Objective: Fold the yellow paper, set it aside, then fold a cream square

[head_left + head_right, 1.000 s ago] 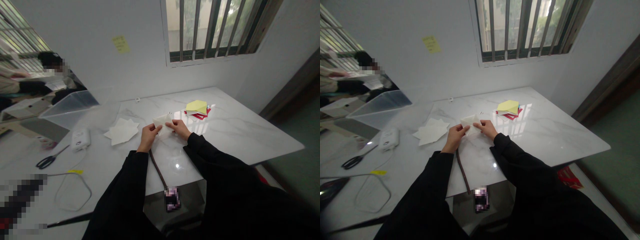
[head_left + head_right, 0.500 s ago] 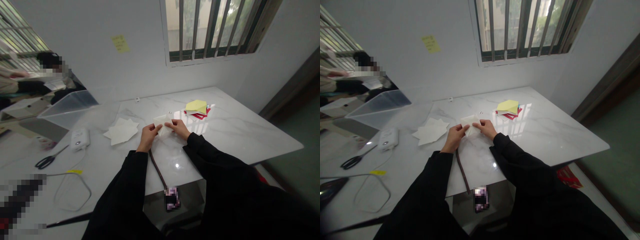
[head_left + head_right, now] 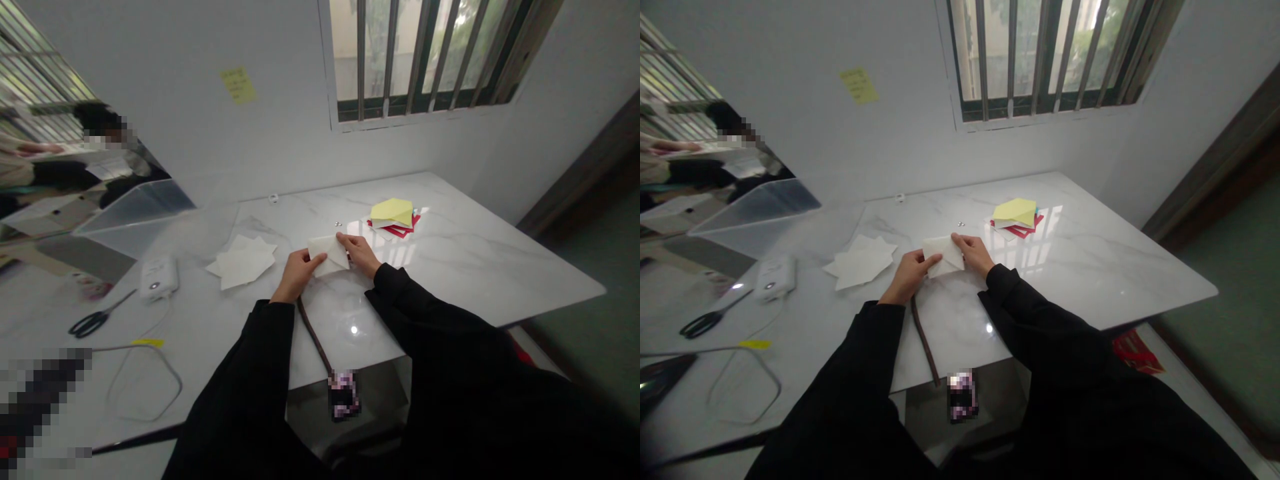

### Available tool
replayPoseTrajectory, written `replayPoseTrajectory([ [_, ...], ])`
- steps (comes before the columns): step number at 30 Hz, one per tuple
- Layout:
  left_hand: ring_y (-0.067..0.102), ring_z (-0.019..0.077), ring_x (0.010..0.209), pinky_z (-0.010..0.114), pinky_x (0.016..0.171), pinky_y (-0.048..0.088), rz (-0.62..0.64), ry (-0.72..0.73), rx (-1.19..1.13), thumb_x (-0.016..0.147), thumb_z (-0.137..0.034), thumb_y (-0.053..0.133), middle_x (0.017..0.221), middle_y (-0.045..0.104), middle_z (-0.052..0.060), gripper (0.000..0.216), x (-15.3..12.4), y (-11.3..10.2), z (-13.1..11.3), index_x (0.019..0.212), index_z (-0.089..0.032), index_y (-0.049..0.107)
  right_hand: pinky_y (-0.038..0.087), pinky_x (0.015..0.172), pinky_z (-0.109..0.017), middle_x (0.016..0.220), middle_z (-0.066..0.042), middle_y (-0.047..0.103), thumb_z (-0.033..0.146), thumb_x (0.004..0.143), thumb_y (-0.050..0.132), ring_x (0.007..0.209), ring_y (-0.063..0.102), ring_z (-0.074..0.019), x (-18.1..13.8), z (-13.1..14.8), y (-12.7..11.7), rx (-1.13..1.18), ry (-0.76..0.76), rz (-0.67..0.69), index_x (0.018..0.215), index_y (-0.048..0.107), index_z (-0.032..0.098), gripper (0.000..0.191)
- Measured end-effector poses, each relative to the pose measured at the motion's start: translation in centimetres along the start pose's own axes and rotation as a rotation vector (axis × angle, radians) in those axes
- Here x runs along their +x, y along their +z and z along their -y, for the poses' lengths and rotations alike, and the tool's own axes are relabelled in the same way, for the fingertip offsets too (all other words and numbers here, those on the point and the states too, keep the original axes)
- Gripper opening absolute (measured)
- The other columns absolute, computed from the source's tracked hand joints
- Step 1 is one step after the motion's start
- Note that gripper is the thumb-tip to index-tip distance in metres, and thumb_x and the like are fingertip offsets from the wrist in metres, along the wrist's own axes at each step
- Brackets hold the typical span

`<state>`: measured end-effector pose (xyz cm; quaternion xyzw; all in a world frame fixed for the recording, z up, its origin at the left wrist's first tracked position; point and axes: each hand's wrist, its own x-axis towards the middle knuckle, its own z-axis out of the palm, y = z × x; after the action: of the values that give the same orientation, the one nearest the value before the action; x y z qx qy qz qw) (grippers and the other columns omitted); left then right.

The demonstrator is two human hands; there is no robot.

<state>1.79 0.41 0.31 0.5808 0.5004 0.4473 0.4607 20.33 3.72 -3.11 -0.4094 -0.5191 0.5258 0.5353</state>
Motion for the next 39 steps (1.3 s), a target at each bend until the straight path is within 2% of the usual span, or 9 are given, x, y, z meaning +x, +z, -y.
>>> replayPoseTrajectory([
  [4, 0.072, 0.0254, 0.079, 0.034, 0.071, 0.054, 0.000, -0.011, 0.004, 0.069, -0.048, 0.086, 0.096, 0.081, 0.014, 0.045, -0.1, 0.1, -0.1, 0.095, -0.012, 0.081, 0.040, 0.053, -0.026, 0.064, -0.001, 0.056, 0.085, 0.074, 0.066, 0.059, 0.049, -0.0128, 0.1, 0.1, -0.2, -0.070, -0.033, -0.028, 0.074, 0.068, 0.017, 0.068],
  [8, 0.070, 0.0243, 0.076, 0.033, 0.070, 0.053, -0.046, -0.023, -0.053, 0.068, -0.048, 0.086, 0.094, 0.081, 0.013, 0.046, 0.1, -0.1, -0.1, 0.094, -0.011, 0.081, 0.042, 0.054, -0.026, 0.068, -0.003, 0.060, 0.088, 0.075, 0.064, 0.060, 0.052, -0.0133, -0.1, 0.2, -0.2, -0.051, 0.029, 0.057, 0.076, 0.068, 0.017, 0.071],
  [11, 0.070, 0.0238, 0.077, 0.032, 0.070, 0.053, -0.085, -0.022, -0.098, 0.066, -0.051, 0.088, 0.091, 0.080, 0.012, 0.049, 0.3, -0.3, 0.1, 0.093, -0.011, 0.080, 0.036, 0.050, -0.026, 0.060, -0.001, 0.054, 0.089, 0.075, 0.062, 0.053, 0.046, -0.0115, -0.2, 0.0, -0.2, -0.139, 0.037, 0.136, 0.067, 0.064, 0.016, 0.073],
  [15, 0.071, 0.0248, 0.080, 0.034, 0.074, 0.055, -0.087, -0.042, -0.171, 0.063, -0.051, 0.090, 0.091, 0.080, 0.011, 0.053, 0.6, -0.5, 0.4, 0.096, -0.010, 0.080, 0.030, 0.049, -0.027, 0.053, 0.001, 0.048, 0.088, 0.079, 0.059, 0.049, 0.040, -0.0101, -0.2, -0.3, -0.3, -0.207, -0.006, 0.148, 0.060, 0.058, 0.017, 0.073],
  [22, 0.072, 0.0243, 0.081, 0.033, 0.073, 0.056, -0.149, -0.039, -0.324, 0.063, -0.045, 0.090, 0.091, 0.079, 0.011, 0.049, 1.1, -0.6, 0.6, 0.095, -0.010, 0.077, 0.033, 0.054, -0.027, 0.064, -0.005, 0.062, 0.082, 0.087, 0.055, 0.055, 0.042, -0.0110, -0.3, 0.2, -0.6, -0.305, -0.030, 0.286, 0.083, 0.081, 0.010, 0.076],
  [27, 0.073, 0.0244, 0.082, 0.033, 0.071, 0.057, -0.179, -0.045, -0.371, 0.061, -0.041, 0.090, 0.087, 0.079, 0.009, 0.046, 0.9, -0.6, 0.3, 0.093, -0.011, 0.076, 0.033, 0.056, -0.026, 0.071, -0.005, 0.067, 0.078, 0.089, 0.057, 0.057, 0.045, -0.0105, -0.5, 0.3, -0.7, -0.320, -0.069, 0.333, 0.089, 0.082, 0.012, 0.070],
  [31, 0.074, 0.0255, 0.084, 0.035, 0.075, 0.059, -0.223, -0.052, -0.432, 0.059, -0.038, 0.092, 0.085, 0.078, 0.008, 0.043, 0.7, -0.8, -0.3, 0.088, -0.012, 0.074, 0.036, 0.058, -0.026, 0.071, -0.004, 0.067, 0.076, 0.088, 0.060, 0.060, 0.049, -0.0111, -0.7, 0.5, -0.8, -0.300, -0.102, 0.350, 0.081, 0.079, 0.013, 0.066],
  [35, 0.074, 0.0279, 0.091, 0.035, 0.078, 0.058, -0.207, -0.050, -0.420, 0.059, -0.039, 0.092, 0.087, 0.079, 0.009, 0.044, 0.7, -0.9, -0.3, 0.090, -0.012, 0.074, 0.036, 0.056, -0.026, 0.072, -0.005, 0.066, 0.081, 0.090, 0.053, 0.058, 0.047, -0.0108, -0.6, 0.5, -0.7, -0.204, -0.020, 0.316, 0.084, 0.077, 0.013, 0.072],
  [39, 0.074, 0.0291, 0.095, 0.036, 0.082, 0.058, -0.219, -0.037, -0.411, 0.062, -0.040, 0.090, 0.092, 0.079, 0.011, 0.045, 0.7, -1.1, 0.0, 0.093, -0.012, 0.075, 0.039, 0.056, -0.025, 0.072, -0.004, 0.066, 0.082, 0.091, 0.051, 0.058, 0.048, -0.0106, -0.5, 0.0, -0.6, -0.236, -0.007, 0.314, 0.093, 0.076, 0.014, 0.073],
])
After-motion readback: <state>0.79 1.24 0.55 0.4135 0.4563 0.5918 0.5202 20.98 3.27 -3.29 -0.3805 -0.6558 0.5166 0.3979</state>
